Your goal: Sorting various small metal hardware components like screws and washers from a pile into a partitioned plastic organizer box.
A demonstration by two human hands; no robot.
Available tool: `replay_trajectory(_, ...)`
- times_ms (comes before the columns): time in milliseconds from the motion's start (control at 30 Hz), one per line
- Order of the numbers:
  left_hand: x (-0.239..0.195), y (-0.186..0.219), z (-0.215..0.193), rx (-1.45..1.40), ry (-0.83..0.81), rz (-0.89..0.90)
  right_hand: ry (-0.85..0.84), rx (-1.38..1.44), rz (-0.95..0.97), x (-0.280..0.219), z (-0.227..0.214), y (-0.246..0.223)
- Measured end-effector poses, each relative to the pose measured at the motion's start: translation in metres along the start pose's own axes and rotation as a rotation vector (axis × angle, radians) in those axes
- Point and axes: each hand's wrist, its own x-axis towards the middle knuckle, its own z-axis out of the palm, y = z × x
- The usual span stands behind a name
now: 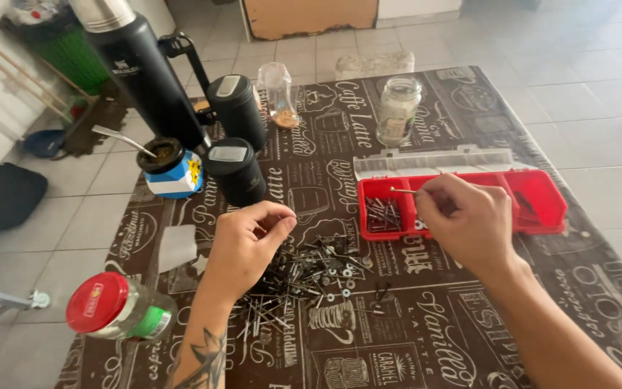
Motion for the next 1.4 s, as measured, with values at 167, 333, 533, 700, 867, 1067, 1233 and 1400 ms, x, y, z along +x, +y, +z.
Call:
replay_trajectory(167, 0.000, 0.014, 0.005, 0.095, -0.197, -0.129, -0.045, -0.059, 0.039, 0.014, -0.016, 0.012)
replay_trajectory(333, 0.008, 0.020, 0.013, 0.436, -0.583, -0.425, -0.130, -0.022, 0.288, 0.041, -0.060, 0.016)
replay_trajectory(533, 0.005, 0.005, 0.024, 0.694, -0.722, -0.386, -0.311, 0.110, 0.552, 0.049, -0.067, 0.042)
replay_trajectory(700, 0.004, -0.004, 0.028, 0.667, -0.689, -0.371, -0.327, 0.233, 0.540, 0.049, -0.074, 0.039)
replay_trajectory(867, 0.002, -0.006, 0.029, 0.674, -0.667, -0.316, -0.274, 0.396, 0.505, 0.047, -0.080, 0.040)
replay_trajectory(1067, 0.001, 0.000, 0.025, 0.616, -0.569, -0.309, -0.348, 0.472, 0.346, 0.046, -0.079, 0.047)
replay_trajectory(1233, 0.000, 0.009, 0.023, 0.543, -0.515, -0.309, -0.321, 0.529, 0.335, 0.045, -0.089, 0.057)
replay_trajectory(1400, -0.001, 0.002, 0.026, 0.239, -0.324, -0.163, -0.157, 0.106, 0.518, 0.049, -0.097, 0.068)
